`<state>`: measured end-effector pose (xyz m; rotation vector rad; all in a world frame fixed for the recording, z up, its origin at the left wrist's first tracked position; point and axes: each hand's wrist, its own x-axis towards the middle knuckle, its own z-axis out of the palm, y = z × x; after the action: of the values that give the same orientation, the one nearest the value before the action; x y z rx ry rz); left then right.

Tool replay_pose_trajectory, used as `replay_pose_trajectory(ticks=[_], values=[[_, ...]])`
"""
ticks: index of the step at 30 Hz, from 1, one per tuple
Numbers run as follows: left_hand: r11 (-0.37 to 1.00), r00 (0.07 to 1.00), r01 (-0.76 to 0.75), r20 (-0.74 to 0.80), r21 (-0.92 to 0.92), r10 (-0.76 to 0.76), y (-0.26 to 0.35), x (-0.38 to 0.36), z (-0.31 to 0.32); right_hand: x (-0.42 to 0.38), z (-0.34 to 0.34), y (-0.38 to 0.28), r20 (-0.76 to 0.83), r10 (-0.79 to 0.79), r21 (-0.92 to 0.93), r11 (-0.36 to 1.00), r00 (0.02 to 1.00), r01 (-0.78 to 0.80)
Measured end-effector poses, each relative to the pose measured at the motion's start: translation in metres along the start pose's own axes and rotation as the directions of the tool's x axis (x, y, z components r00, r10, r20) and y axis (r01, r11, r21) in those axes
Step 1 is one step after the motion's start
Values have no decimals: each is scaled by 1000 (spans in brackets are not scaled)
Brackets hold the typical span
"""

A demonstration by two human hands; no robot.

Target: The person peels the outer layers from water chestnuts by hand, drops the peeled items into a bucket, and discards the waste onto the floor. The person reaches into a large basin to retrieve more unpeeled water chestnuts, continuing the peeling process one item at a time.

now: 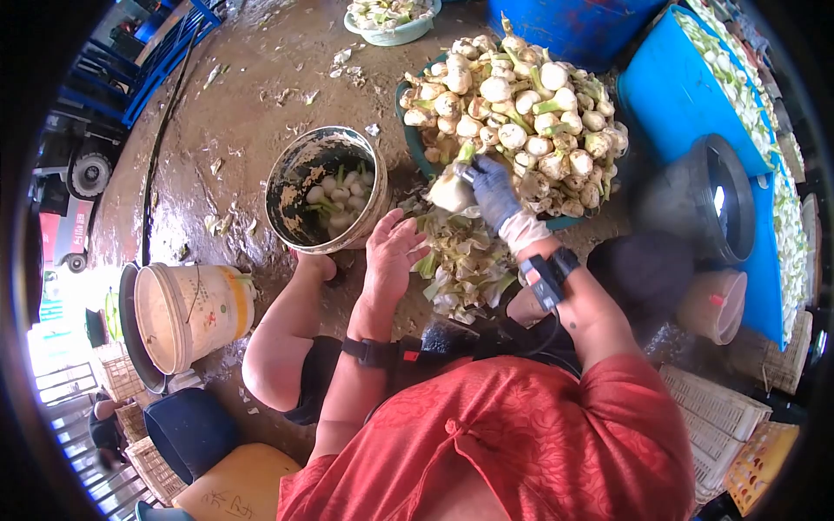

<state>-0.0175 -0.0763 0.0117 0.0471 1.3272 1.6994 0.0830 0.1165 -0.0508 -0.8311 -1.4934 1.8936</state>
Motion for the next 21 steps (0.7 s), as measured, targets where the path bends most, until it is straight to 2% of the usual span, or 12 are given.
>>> replay_pose_trajectory(ticks=[2,3,4,6,8,9,10,12,13,15,19,21], values=[[995,996,60,64,-78,-55,-4,1,3,-27,28,-29,-7,74,51,996,997,-74],[981,984,81,174,-179,-50,-5,3,2,-34,36,-27,39,153,186,970,987,-157],[981,984,81,171,-174,-51,-5,0,3,-40,46,-27,70,67,204,976,995,-80],[977,968,-27,239,-210,78,-4,-4,8,-51,50,-35,115,101,114,987,988,-115],[970,966,-70,226,-235,125,-3,-6,10,-58,51,-45,87,96,10,995,992,-97],[979,966,-151,191,-135,175,-5,-5,8,-59,51,-48,62,86,-97,992,994,-80],[974,961,-226,160,-31,228,-7,-5,8,-58,51,-42,60,84,-98,992,995,-78],[967,959,-254,133,11,250,-8,-10,14,-56,57,-26,26,9,-155,988,1000,-5],[961,956,-276,114,34,271,-9,-13,16,-57,59,-31,26,145,-49,988,989,-144],[953,958,-284,82,110,276,-9,-10,10,-59,67,-40,34,88,-73,994,996,-86],[962,954,-270,125,-47,274,-9,-8,4,-59,68,-35,53,-1,-107,994,999,7],[964,955,-247,144,-98,259,-4,-9,3,-62,66,-37,67,25,-83,996,997,-20]])
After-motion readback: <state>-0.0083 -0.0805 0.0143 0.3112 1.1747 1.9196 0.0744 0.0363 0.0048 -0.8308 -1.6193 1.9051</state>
